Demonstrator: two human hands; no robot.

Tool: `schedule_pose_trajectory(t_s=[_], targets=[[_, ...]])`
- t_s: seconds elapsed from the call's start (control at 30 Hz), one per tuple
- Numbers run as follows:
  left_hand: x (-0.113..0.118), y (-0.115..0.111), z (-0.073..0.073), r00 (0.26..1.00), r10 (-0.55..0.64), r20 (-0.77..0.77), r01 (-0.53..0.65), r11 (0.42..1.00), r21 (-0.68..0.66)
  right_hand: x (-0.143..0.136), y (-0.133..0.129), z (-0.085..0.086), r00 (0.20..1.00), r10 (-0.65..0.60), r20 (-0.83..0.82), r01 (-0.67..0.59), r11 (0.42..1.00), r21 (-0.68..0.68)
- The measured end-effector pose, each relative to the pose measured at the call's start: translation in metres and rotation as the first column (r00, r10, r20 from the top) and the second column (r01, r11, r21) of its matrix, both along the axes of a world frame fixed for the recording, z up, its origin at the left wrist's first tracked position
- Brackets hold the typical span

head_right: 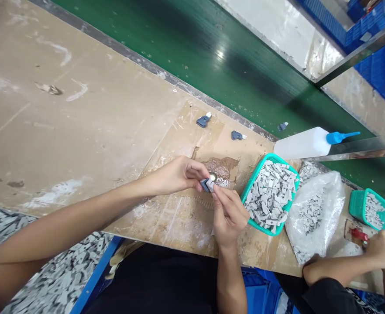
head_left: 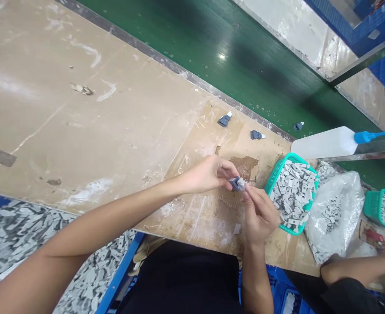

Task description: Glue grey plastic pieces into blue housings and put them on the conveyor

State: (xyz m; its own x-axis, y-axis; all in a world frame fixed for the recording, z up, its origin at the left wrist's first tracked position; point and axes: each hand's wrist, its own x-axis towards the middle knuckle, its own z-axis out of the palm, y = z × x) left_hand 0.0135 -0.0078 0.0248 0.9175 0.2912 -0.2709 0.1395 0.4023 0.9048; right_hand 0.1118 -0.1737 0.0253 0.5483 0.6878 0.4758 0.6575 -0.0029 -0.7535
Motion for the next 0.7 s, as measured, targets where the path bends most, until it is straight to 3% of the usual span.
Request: schedule_pose_trajectory(t_s=[0.23,0.37,0.5,0.6,0.7], targets=[[0.003,-0.006,0.004,0.995,0.077,-0.066,-0.074,0.996,0.057,0.0,0.002,0.009,0.999,0.029,-0.042,-0.035,0.988,-0.153],[0.003,-0.006,-0.003,0.985,0.13,-0.116,-0.112,0.982,0.15,-0.005,0.006,0.003,0.995,0.046,-0.085,-0.059,0.986,-0.153],[0.002,-0.002,-0.006,0.984,0.11,-0.141,-0.078,0.974,0.212,-0.013,0.015,-0.002,0.993,0.015,-0.117,-0.035,0.985,-0.168],[0.001,0.002,0.002,0.992,0.083,-0.097,-0.056,0.964,0.26,-0.01,0.02,0.009,0.988,0.068,-0.14,-0.101,0.964,-0.247],[-0.001,0.008,0.011,0.997,0.032,-0.073,-0.012,0.966,0.259,0.01,0.011,0.029,0.976,0.119,-0.182,-0.164,0.953,-0.255]])
